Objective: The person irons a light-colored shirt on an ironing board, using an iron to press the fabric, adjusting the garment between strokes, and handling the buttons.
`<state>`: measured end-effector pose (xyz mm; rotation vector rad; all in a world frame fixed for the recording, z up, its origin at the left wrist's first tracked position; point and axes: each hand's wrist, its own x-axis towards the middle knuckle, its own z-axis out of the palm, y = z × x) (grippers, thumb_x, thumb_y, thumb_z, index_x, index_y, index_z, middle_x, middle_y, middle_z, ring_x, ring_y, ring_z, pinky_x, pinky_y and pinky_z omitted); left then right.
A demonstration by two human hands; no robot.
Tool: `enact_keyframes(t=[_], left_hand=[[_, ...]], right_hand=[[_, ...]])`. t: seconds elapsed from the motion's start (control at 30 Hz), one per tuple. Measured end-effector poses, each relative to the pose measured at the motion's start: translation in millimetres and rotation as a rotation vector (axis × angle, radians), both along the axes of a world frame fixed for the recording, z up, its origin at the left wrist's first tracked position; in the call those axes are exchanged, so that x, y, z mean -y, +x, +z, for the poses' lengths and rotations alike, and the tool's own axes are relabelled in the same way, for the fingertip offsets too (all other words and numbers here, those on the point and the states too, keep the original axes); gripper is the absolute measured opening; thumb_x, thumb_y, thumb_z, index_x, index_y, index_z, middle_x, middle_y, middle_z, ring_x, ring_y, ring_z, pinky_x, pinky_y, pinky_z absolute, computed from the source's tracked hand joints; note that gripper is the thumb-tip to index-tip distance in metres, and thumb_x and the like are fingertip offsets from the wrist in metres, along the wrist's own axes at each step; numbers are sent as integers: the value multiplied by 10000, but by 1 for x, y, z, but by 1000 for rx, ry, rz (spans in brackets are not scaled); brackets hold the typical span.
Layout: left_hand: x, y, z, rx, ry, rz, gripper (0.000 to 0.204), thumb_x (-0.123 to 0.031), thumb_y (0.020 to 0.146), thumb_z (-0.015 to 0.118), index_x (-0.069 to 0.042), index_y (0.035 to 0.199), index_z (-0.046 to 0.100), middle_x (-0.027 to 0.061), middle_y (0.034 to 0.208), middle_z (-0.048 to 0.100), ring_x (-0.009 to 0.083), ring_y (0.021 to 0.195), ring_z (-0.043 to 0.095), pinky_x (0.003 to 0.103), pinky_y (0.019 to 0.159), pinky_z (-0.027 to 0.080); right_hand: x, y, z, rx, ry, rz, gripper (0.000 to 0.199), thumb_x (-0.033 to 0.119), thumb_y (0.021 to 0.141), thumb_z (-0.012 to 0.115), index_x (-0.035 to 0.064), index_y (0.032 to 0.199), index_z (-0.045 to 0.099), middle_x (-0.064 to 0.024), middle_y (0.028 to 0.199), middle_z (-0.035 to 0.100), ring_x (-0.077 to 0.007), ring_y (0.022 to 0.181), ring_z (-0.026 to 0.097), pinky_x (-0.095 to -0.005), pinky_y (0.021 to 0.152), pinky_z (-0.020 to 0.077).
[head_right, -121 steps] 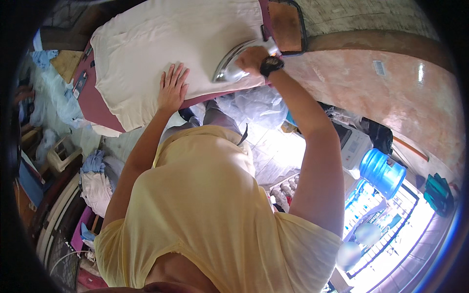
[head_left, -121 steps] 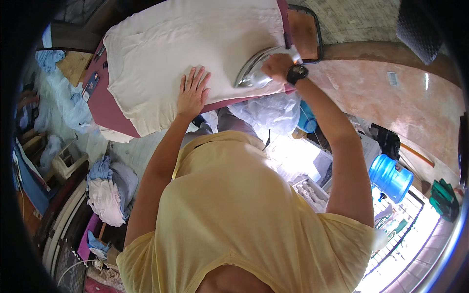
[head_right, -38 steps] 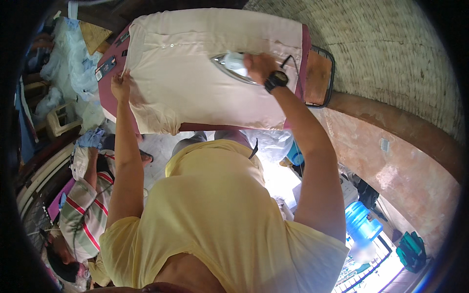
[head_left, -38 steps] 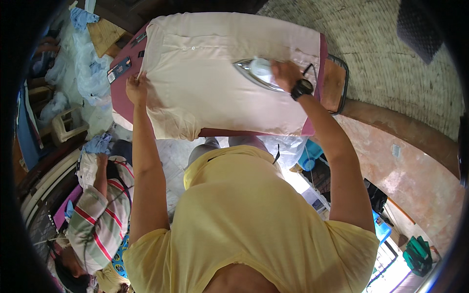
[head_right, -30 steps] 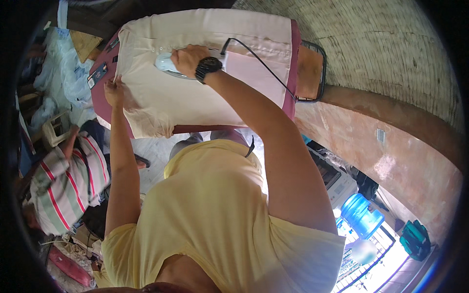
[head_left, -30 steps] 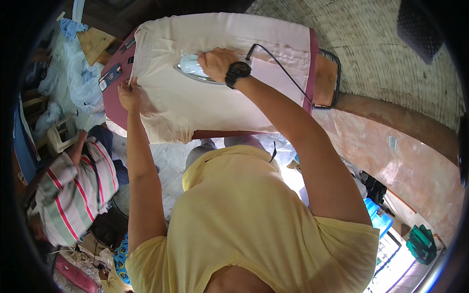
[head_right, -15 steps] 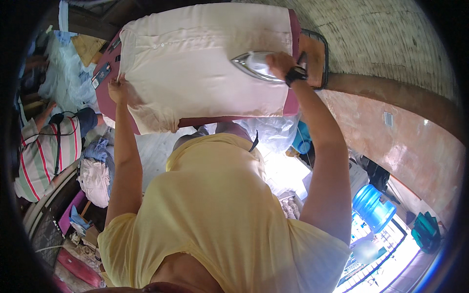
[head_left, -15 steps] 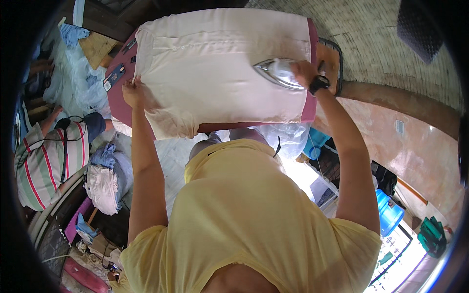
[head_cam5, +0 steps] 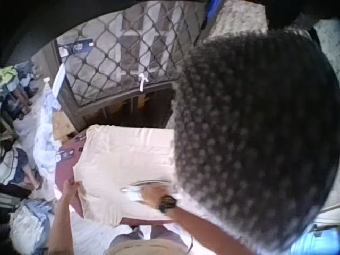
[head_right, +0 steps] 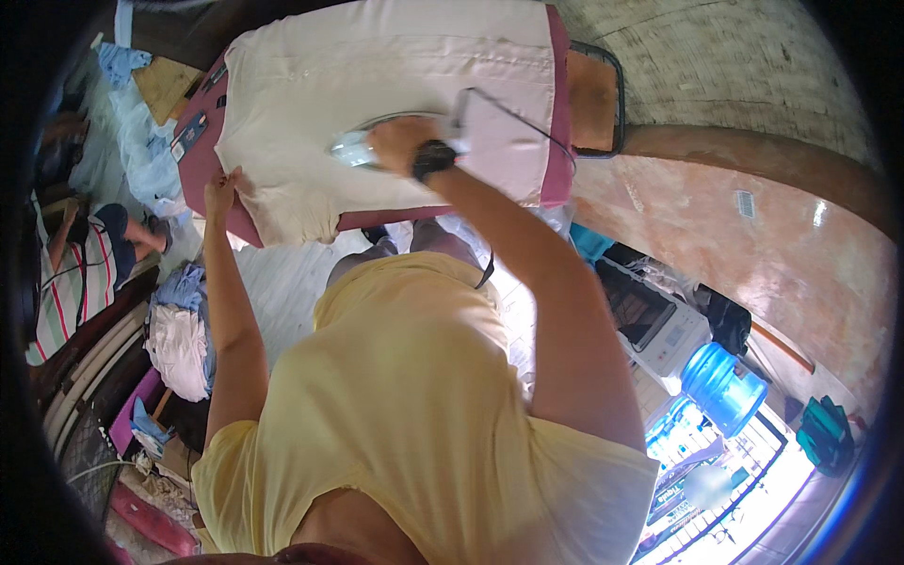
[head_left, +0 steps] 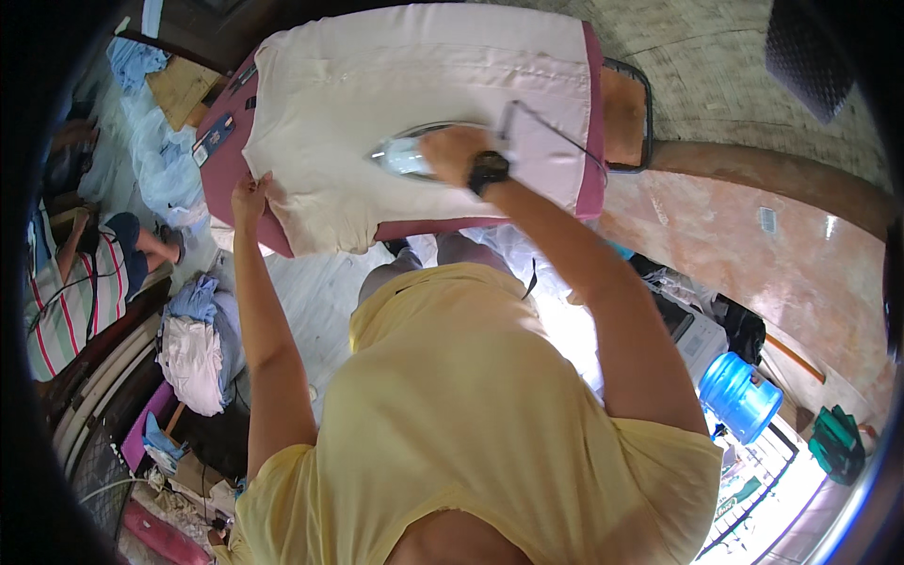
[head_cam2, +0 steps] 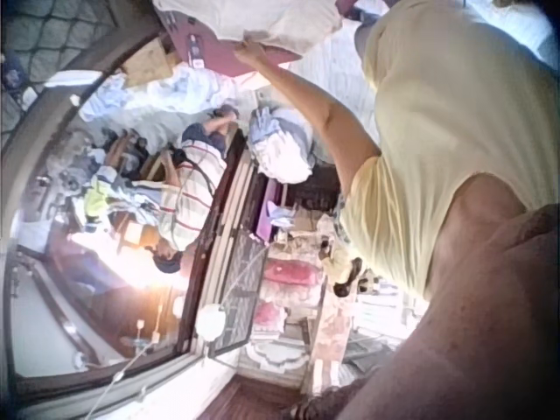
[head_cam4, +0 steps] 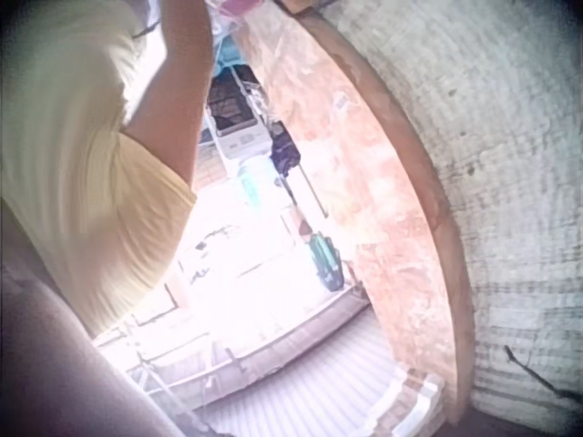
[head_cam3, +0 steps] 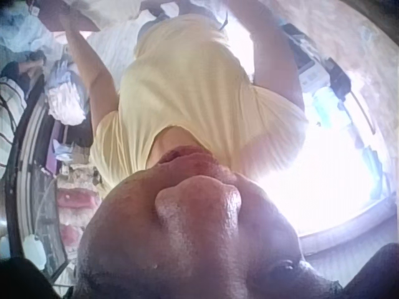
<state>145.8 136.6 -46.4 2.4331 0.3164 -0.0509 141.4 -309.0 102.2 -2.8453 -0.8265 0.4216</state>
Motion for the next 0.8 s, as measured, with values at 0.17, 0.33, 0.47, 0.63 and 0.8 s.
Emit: enact_keyframes(t=[0.17,0.33,0.47,0.63,0.8], left_hand=[[6,-6,5,31,-188,13,411,-397,817,776,-7,820,646,71,629,596,191,570,536,344,557,419],[11,-7,9,96,-110,-1,402,-348,796,806,2,785,610,93,612,560,191,562,517,342,544,425],[17,-10,18,84,20,26,430,-375,787,811,4,840,614,84,680,604,183,603,543,331,586,445],[34,-10,17,172,-75,106,364,-271,763,828,1,887,622,111,739,636,221,655,613,351,637,498],[35,-16,27,148,-47,145,390,-230,751,825,4,971,603,137,839,638,270,772,629,388,711,501]], right_hand=[[194,-27,-14,74,-130,-116,236,256,854,539,87,705,610,-151,766,683,-353,723,676,-497,681,535],[149,-39,-19,78,-6,-122,422,340,972,391,43,762,606,-181,656,637,-398,674,643,-519,638,513],[0,-44,-5,-205,246,-259,600,610,891,530,65,1061,713,-198,822,697,-368,757,676,-454,748,530],[-99,-33,10,-278,290,-238,682,680,826,571,35,993,715,-235,856,695,-401,819,675,-478,759,525],[-72,-60,-1,-310,314,-311,685,669,845,559,8,930,718,-245,815,687,-406,772,672,-488,707,524]])
